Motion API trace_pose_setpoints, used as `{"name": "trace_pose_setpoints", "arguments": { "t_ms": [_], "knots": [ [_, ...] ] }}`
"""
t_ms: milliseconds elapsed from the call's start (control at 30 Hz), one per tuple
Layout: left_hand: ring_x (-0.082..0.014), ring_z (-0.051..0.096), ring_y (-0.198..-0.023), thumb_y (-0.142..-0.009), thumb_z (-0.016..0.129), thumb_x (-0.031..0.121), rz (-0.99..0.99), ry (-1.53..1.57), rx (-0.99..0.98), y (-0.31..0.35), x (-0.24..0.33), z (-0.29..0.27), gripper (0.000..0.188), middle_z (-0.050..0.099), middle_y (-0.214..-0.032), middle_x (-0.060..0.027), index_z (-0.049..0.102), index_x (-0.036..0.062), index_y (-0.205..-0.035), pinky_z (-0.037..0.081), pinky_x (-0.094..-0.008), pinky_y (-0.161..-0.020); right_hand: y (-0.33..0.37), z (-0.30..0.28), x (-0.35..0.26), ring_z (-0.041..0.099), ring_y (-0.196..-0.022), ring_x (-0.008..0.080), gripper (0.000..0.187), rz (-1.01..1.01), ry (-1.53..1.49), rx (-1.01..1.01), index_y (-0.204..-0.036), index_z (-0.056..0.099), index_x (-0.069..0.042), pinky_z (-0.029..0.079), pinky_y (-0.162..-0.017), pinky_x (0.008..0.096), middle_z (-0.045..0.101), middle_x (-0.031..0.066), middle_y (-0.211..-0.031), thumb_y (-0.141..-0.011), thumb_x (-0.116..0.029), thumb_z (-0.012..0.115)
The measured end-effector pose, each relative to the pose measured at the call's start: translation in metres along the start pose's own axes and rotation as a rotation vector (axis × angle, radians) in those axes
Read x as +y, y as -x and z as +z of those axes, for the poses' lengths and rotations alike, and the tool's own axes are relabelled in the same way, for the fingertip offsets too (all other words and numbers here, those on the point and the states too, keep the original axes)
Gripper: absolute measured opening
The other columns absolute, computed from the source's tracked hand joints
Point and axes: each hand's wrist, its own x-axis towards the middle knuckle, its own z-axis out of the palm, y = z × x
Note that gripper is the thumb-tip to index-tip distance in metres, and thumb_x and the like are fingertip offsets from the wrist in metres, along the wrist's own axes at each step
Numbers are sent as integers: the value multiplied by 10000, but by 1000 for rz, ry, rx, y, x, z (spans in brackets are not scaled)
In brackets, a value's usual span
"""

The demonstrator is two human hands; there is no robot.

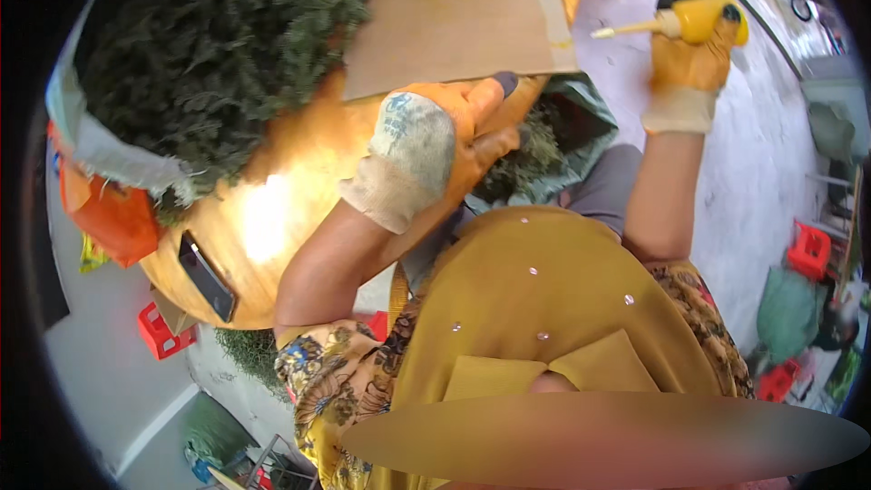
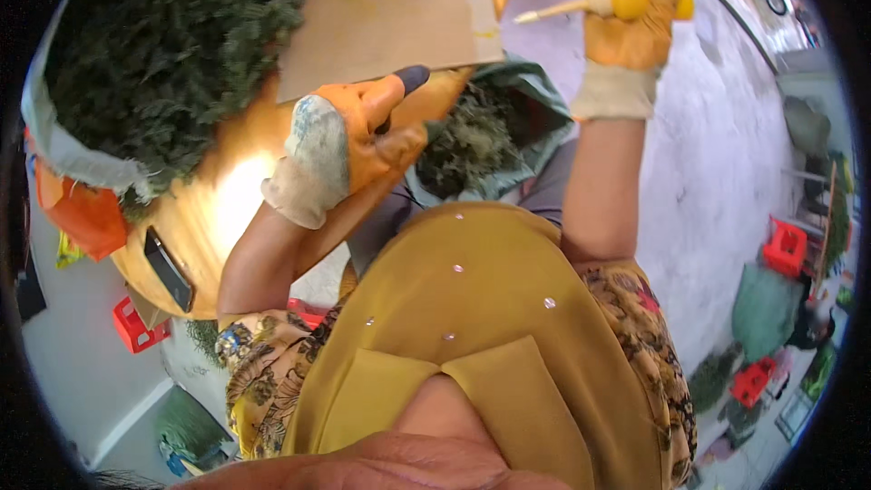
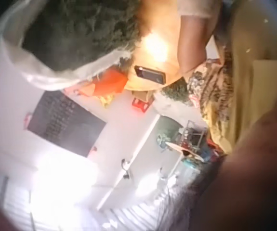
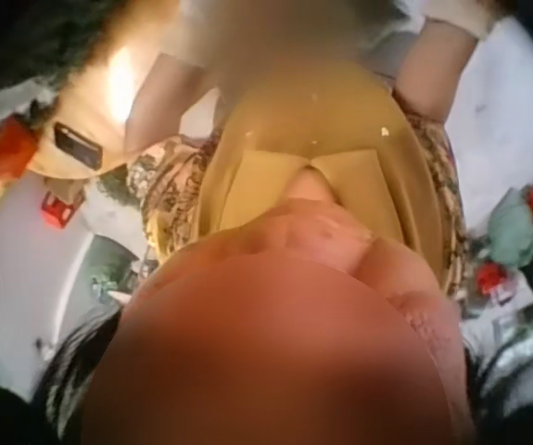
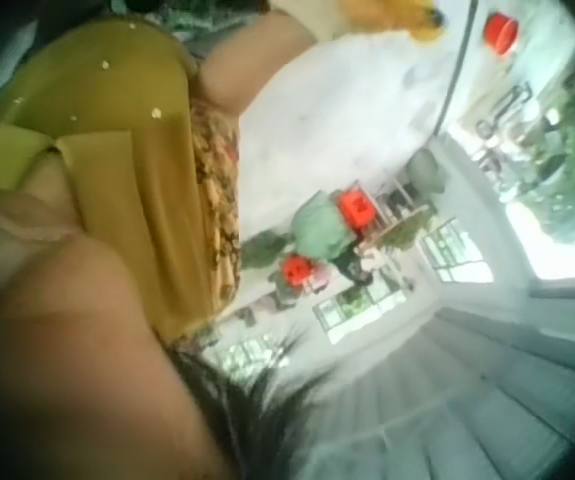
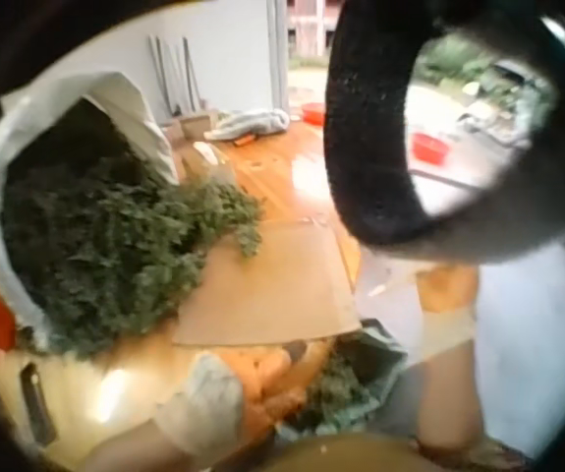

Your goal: Applying liquid from a squeeze bottle onto small green sprigs.

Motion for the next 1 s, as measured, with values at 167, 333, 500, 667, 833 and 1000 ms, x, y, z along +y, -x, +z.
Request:
{"name": "trace_pose_setpoints", "arguments": {
  "t_ms": [167,333,500,667,833,1000],
  "knots": [
    [-329,729,-867,-933,758,262,-340,197,569,0,-67,-8,318,743,-973,-208,717,40,-1157,566,-399,-751,16,15,8,677,-1042,350,414,12,14,65,-1152,650,-31,555,-981,515,709,186,-1115,-948,-378,746],
    [-398,722,-955,-901,752,476,-516,-519,606,-6,-99,-43,463,740,-1006,-201,740,86,-1150,568,-460,-790,20,18,15,680,-1037,348,439,-48,67,112,-1203,605,-34,575,-964,512,694,188,-1151,-942,-346,768],
    [-370,708,-880,-897,766,275,-674,-215,558,-9,-109,-53,304,737,-989,-173,747,30,-1077,550,-418,-750,21,20,23,682,-1035,352,448,-29,80,93,-1209,592,-35,583,-945,513,690,192,-1147,-945,-352,765],
    [-304,665,-793,-846,777,83,-288,-259,837,-6,-103,-54,167,690,-854,-129,775,68,-1013,539,-378,-751,18,16,24,685,-1027,349,464,-31,78,83,-1223,583,-27,585,-937,516,688,192,-1144,-948,-355,761],
    [-378,651,-996,-870,771,224,-262,-514,757,-12,-93,-52,239,694,-1014,-183,762,96,-1071,531,-473,-886,21,19,24,685,-1042,353,464,-54,98,119,-1244,583,-32,580,-947,523,687,192,-1157,-957,-356,748],
    [-390,627,-1005,-864,726,244,-239,-668,742,-7,-134,-36,247,689,-1027,-134,715,112,-1073,523,-536,-875,21,13,26,682,-1056,355,459,-19,70,88,-1245,588,-34,570,-968,527,687,191,-1161,-955,-350,751]
  ]
}}
